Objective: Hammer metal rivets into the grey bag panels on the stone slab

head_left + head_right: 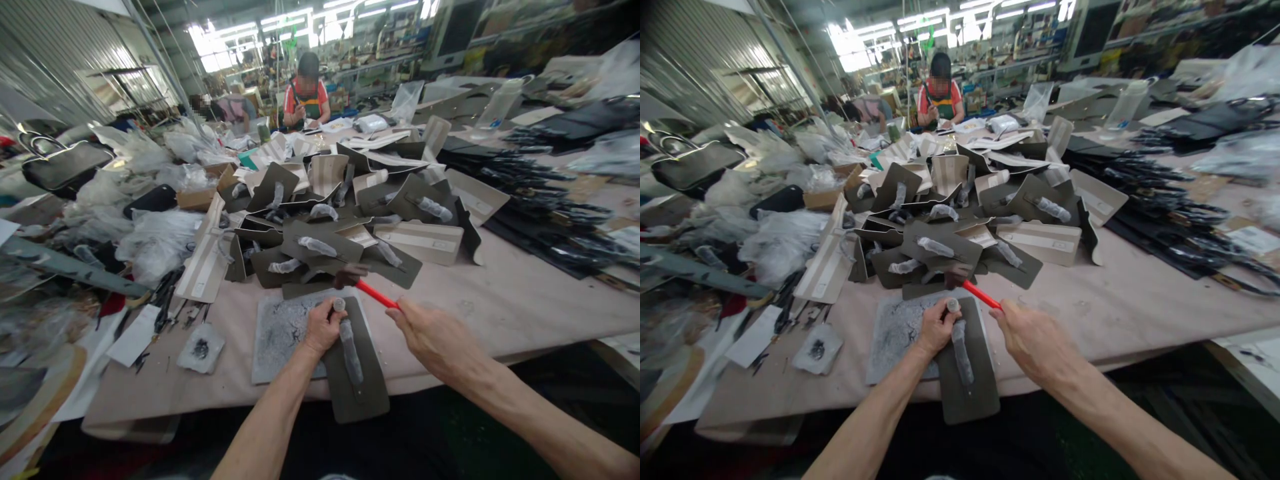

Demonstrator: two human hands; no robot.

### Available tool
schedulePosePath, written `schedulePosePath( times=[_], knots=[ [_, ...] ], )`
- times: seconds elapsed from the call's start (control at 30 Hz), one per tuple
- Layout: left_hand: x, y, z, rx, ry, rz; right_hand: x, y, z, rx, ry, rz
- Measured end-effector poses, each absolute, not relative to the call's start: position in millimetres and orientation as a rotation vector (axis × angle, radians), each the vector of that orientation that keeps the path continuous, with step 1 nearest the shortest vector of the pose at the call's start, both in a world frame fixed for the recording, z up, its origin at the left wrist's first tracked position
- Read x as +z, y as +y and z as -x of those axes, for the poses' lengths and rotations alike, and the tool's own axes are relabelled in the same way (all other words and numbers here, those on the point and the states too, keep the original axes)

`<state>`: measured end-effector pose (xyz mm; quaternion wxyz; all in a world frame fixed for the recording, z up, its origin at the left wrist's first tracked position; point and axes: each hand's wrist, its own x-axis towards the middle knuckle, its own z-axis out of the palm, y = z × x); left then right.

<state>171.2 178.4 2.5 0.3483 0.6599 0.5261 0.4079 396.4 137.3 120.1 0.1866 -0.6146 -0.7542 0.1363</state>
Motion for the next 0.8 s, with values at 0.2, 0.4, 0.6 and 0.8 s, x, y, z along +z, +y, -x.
schedulePosePath(
  times=[0.2, 0.4, 0.6, 0.8],
  knots=[
    [-1, 179, -171, 1.057, 1.356, -1.693, 119, 130, -398, 0.336, -2.091, 1.669],
    [-1, 179, -173, 1.068, 1.340, -1.709, 123, 131, -402, 0.313, -1.901, 1.728],
    [1, 179, -171, 1.035, 1.358, -1.702, 104, 128, -401, 0.525, -2.182, 1.786],
    [-1, 176, -172, 1.046, 1.369, -1.697, 60, 129, -442, 0.591, -1.924, 1.884]
  ],
)
